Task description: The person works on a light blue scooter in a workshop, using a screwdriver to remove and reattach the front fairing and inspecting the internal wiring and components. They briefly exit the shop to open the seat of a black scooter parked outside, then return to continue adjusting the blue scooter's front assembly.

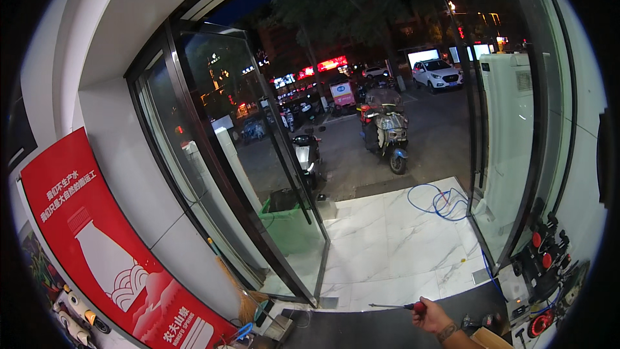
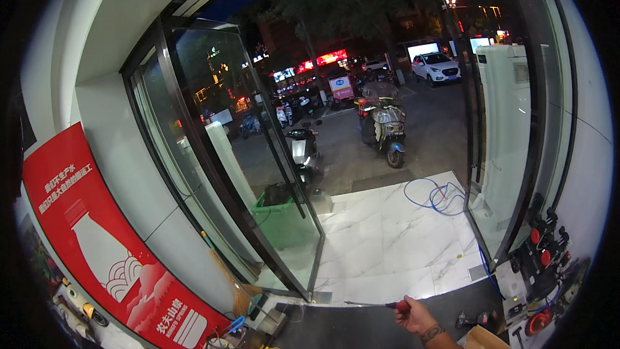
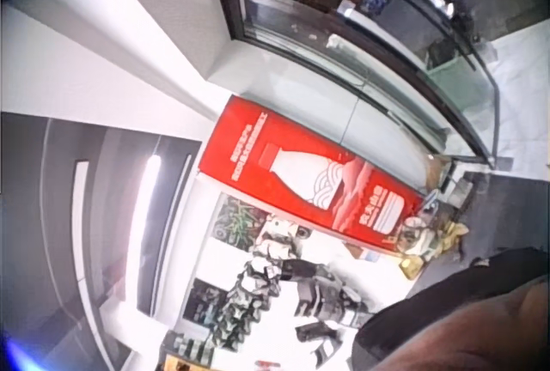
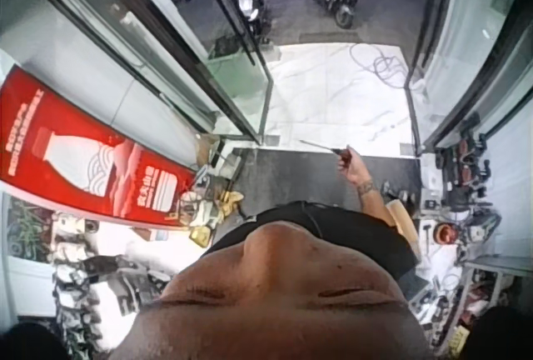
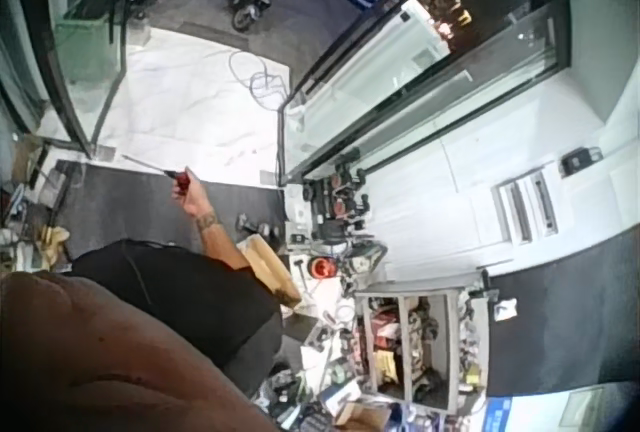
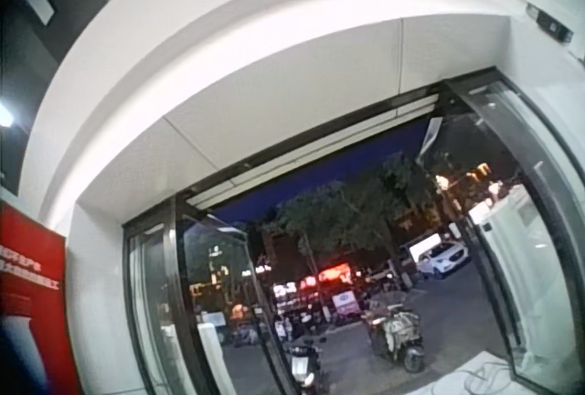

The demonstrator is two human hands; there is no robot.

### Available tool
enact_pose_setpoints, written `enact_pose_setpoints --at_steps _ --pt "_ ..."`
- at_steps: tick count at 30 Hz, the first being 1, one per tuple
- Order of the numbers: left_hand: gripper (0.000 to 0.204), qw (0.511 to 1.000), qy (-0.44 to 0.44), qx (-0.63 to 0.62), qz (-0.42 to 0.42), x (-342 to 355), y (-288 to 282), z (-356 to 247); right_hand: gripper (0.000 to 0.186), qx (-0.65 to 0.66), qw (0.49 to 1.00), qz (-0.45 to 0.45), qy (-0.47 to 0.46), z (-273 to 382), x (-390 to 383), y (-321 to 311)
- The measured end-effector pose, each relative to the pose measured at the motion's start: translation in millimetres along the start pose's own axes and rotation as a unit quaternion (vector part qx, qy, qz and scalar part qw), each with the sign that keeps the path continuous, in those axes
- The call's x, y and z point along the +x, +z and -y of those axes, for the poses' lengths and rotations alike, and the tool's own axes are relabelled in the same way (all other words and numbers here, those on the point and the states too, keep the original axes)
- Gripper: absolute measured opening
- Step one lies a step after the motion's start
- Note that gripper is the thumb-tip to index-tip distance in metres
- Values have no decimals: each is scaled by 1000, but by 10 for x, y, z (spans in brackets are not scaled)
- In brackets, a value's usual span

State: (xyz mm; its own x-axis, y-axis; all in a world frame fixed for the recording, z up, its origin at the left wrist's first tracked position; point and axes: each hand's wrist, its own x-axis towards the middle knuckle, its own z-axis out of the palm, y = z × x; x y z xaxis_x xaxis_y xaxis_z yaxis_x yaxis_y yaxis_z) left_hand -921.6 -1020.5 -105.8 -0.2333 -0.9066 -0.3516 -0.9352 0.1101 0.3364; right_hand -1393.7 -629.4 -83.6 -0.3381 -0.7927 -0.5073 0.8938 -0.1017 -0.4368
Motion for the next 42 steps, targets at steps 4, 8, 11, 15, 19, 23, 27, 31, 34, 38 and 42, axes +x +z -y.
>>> enact_pose_setpoints --at_steps 4,8,11,15,19,23,27,31,34,38,42 --pt "76 999 -26 7 25 688 -297 414 43 21 999 -30 -38 -78 642 845" --pt "77 994 -86 -21 63 819 -227 1427 43 35 999 5 6 -226 1433 1742" --pt "79 984 -139 -73 82 535 226 2075 38 -64 997 33 24 -388 1957 2331" --pt "80 960 -172 -212 -60 271 624 2335 41 -181 965 100 162 -688 2939 3081" --pt "47 906 -314 -268 -94 -198 980 2363 44 -256 903 150 312 -1086 3723 3820" --pt "33 859 -452 -240 -14 -1204 1907 2013 39 -416 811 238 335 -1635 4157 4940" --pt "30 712 -583 -341 -191 -2175 2928 784 50 -416 684 337 495 -2524 4230 5992" --pt "31 405 -718 -532 -192 -2453 3327 -314 47 -472 595 362 541 -3452 3734 6369" --pt "32 304 -729 -585 -187 -2293 3578 -836 37 -491 545 377 565 -4118 3174 6394" --pt "34 261 -705 -638 -166 -1887 3913 -1026 33 -534 473 394 580 -4988 2359 6294" --pt "35 551 -607 -570 -53 -1966 3834 -367 44 -545 492 353 581 -5890 1514 6208"
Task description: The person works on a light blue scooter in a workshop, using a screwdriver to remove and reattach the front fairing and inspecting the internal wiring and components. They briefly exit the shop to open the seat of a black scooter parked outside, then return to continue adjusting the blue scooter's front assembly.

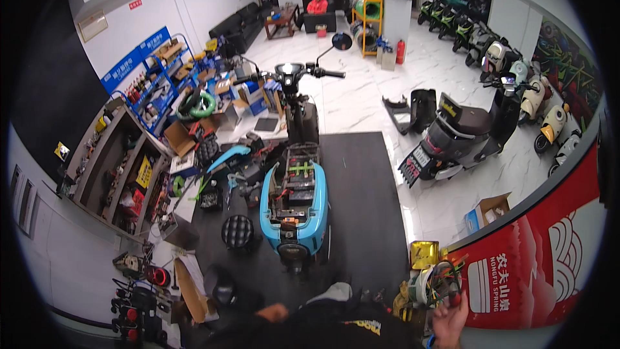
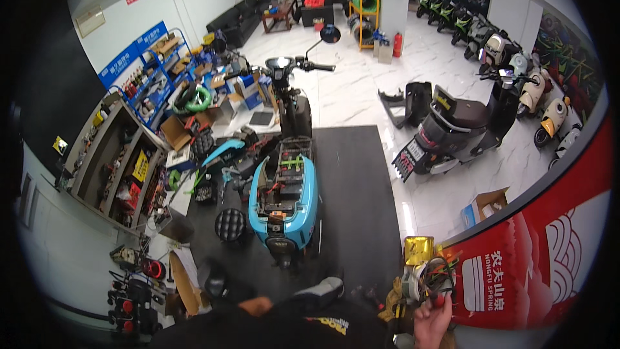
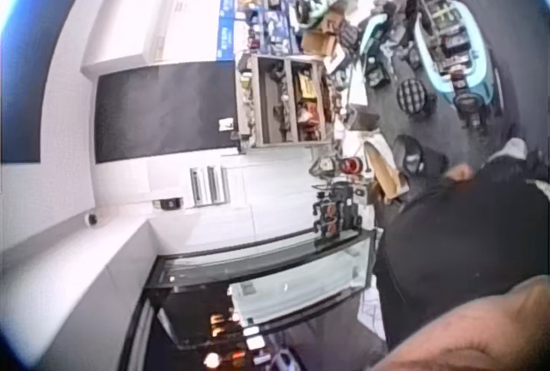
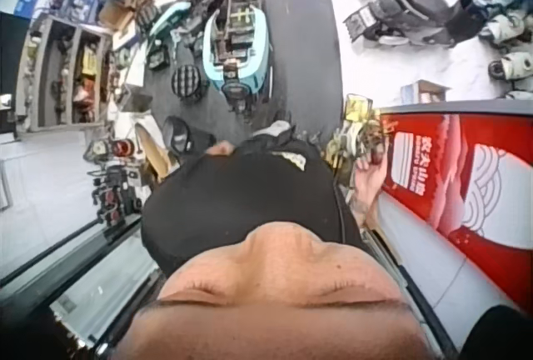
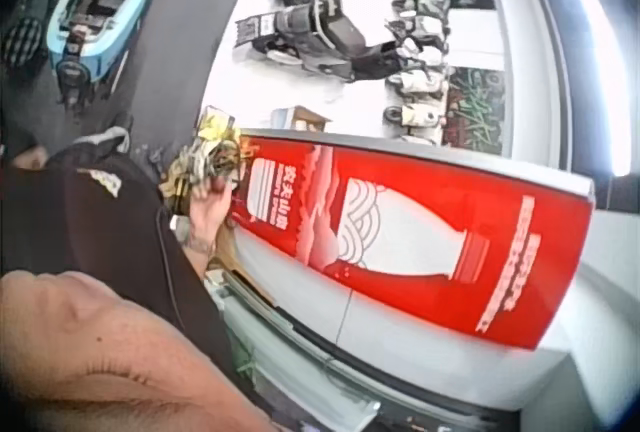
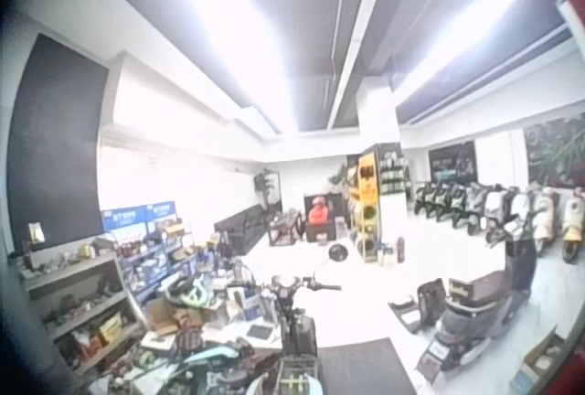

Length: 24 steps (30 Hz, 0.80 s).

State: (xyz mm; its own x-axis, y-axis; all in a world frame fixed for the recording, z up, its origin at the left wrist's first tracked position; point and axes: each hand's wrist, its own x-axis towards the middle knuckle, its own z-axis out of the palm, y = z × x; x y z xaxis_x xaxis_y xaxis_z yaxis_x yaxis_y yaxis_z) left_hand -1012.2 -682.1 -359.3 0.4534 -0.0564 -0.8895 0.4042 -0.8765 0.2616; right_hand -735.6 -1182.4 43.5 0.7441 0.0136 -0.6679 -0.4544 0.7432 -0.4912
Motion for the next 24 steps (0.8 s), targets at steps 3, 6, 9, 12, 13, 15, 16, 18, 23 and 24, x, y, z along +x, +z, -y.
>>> enact_pose_setpoints --at_steps 3,6,9,12,13,15,16,18,23,24 --pt "43 953 16 -173 -249 273 -1256 -346 46 -54 994 93 -5 79 470 662" --pt "37 827 11 -412 -381 410 -2653 -623 45 -68 981 182 13 166 918 1237" --pt "49 768 63 -459 -443 459 -3482 -778 39 -114 979 163 44 264 1422 1644" --pt "47 885 -146 -236 -374 425 -3710 -811 40 -173 968 161 86 326 2030 2029" --pt "50 855 -213 -305 -362 425 -3671 -848 39 -197 962 156 107 353 2255 2180" --pt "42 789 -238 -285 -489 434 -3486 -959 38 -257 950 138 108 386 2750 2550" --pt "34 772 -239 -190 -558 431 -3418 -955 38 -274 934 194 124 427 3010 2769" --pt "22 551 -479 -359 -581 554 -3149 -1290 40 -295 914 236 151 492 3441 3140" --pt "81 426 -474 -715 -289 718 -2728 -1435 45 -372 845 292 249 551 4255 4367" --pt "76 326 -520 -759 -218 817 -2724 -1443 45 -379 823 326 268 544 4377 4592"
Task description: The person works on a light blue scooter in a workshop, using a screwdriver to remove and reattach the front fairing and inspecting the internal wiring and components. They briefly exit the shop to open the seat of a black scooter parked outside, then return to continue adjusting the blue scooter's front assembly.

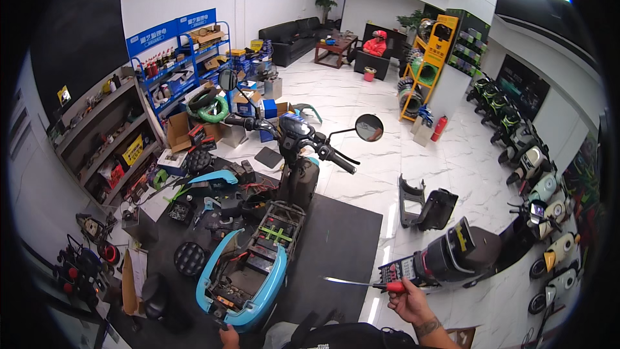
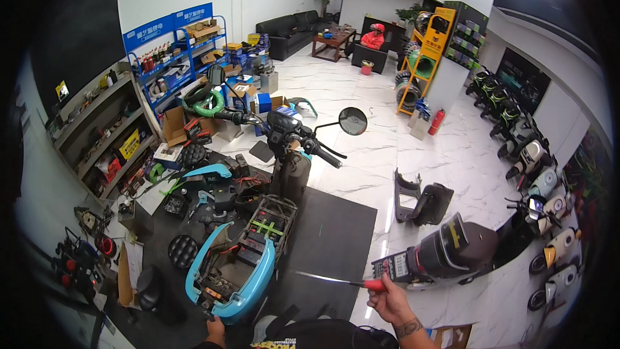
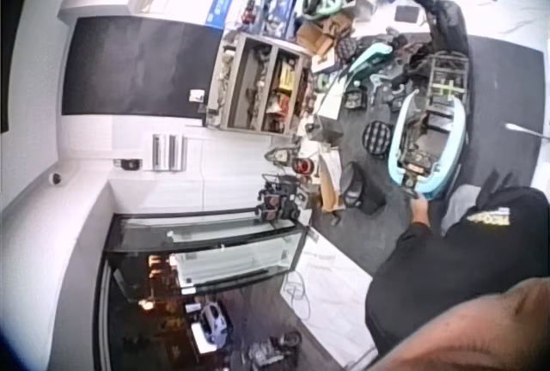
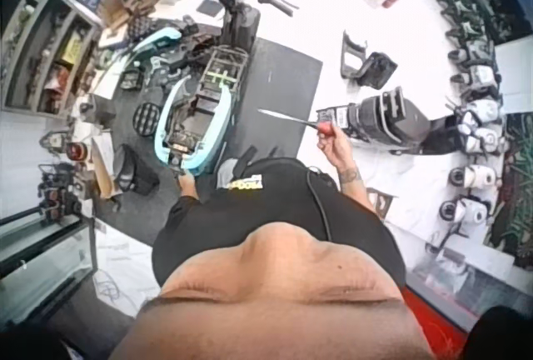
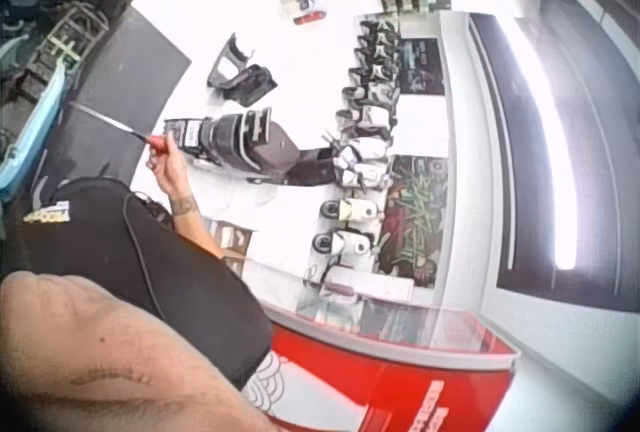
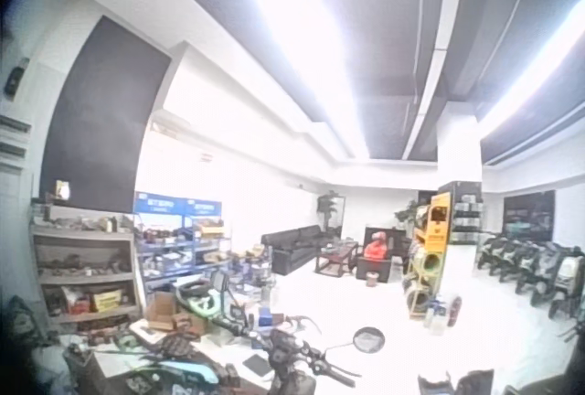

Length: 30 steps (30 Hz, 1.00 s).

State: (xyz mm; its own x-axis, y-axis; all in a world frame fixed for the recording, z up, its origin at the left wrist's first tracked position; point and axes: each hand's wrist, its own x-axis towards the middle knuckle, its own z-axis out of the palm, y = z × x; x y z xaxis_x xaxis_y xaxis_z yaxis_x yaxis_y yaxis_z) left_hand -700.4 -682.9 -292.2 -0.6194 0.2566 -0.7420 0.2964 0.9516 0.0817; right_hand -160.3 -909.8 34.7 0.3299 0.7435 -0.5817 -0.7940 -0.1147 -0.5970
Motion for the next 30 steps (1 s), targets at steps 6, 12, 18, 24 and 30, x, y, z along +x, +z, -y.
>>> enact_pose_setpoints --at_steps 6,12,18,24,30 --pt "70 905 76 -413 73 77 673 175 33 -136 971 110 160 933 1181 505" --pt "71 892 143 -428 34 -235 736 275 32 -358 874 258 203 974 2429 1703" --pt "102 941 -15 -337 -32 -797 497 -170 58 -574 654 404 282 71 3672 2676" --pt "112 921 -68 -376 -79 -981 613 -370 47 -772 276 565 99 -1401 5070 2862" --pt "108 876 4 -447 -179 -1030 883 -395 43 -734 63 671 90 -2438 5943 2712"
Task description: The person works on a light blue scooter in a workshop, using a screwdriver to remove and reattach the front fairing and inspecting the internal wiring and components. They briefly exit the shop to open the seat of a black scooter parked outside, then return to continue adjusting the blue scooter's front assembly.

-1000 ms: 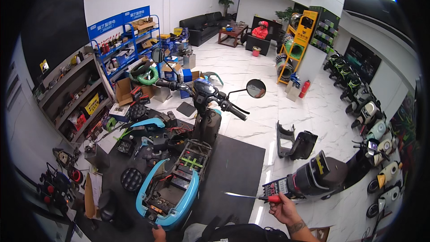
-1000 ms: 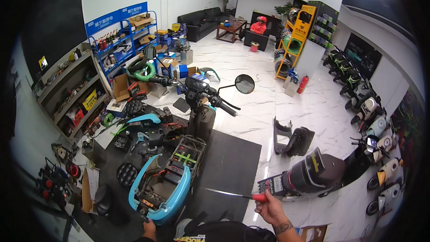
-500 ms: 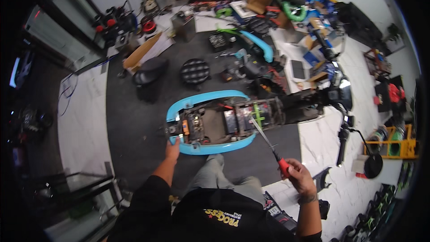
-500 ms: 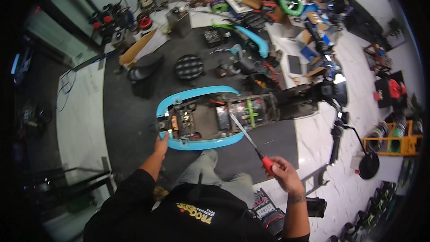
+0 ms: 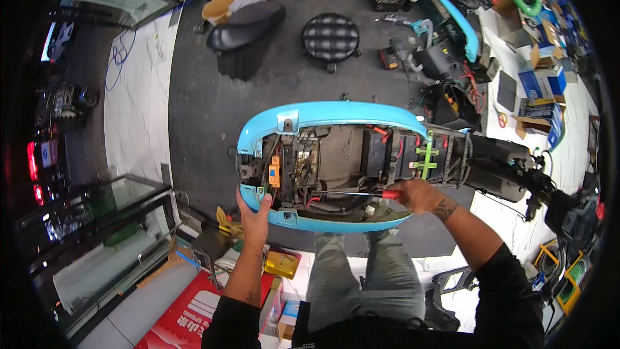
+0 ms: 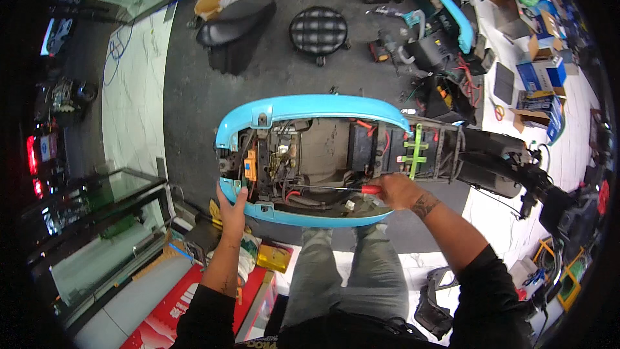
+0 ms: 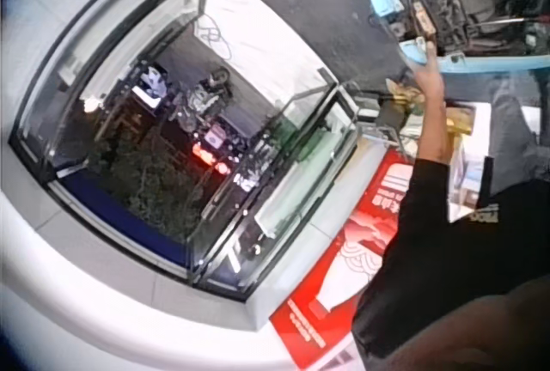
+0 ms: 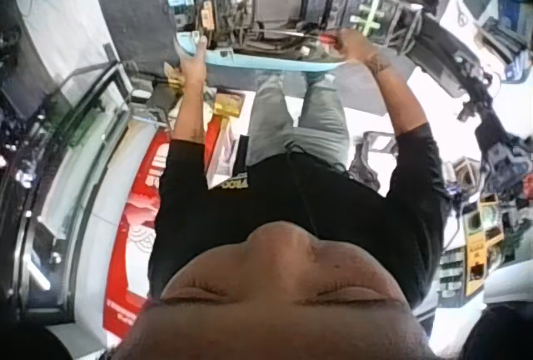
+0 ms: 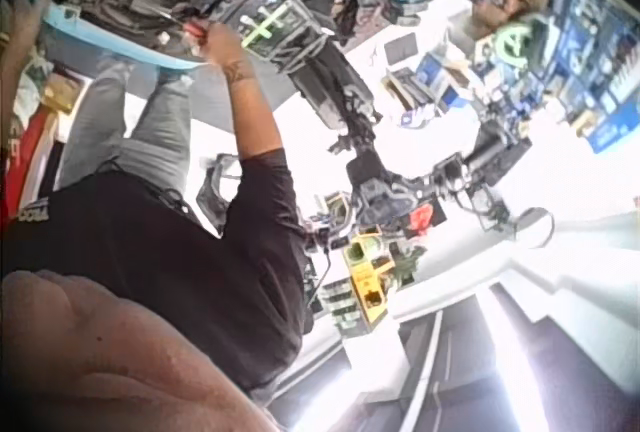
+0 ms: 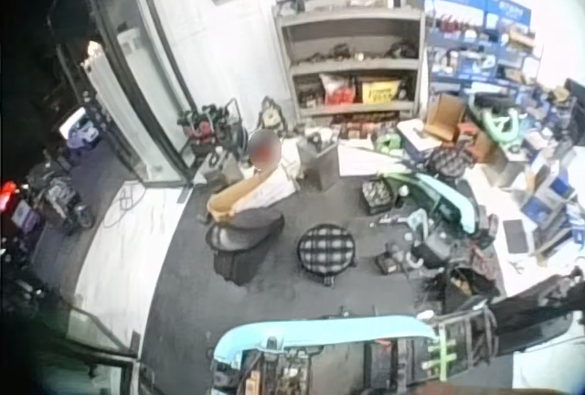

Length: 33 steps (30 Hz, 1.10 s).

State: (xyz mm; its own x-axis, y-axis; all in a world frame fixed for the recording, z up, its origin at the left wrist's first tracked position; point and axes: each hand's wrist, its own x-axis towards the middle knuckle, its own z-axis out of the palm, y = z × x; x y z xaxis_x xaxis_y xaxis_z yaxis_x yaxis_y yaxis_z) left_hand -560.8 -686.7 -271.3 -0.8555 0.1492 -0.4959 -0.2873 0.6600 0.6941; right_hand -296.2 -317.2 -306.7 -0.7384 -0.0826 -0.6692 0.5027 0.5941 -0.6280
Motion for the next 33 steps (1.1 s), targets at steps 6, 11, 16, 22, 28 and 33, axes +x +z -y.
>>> enact_pose_setpoints --at_steps 6,11,16,22,28,33 --pt "89 993 56 -94 -40 14 123 245 46 46 998 39 -8 -131 196 -110" --pt "84 989 89 -94 -74 29 174 438 43 87 995 51 21 -110 182 -83" --pt "84 980 100 -132 -110 4 256 477 41 72 996 53 -14 -11 299 -53" --pt "81 972 109 -151 -145 -13 351 438 37 43 996 42 -63 105 452 -80" --pt "79 970 125 -137 -158 -5 373 410 31 20 996 43 -73 335 465 -204" --pt "88 965 136 -152 -164 3 412 420 29 30 995 58 -73 493 551 -285"
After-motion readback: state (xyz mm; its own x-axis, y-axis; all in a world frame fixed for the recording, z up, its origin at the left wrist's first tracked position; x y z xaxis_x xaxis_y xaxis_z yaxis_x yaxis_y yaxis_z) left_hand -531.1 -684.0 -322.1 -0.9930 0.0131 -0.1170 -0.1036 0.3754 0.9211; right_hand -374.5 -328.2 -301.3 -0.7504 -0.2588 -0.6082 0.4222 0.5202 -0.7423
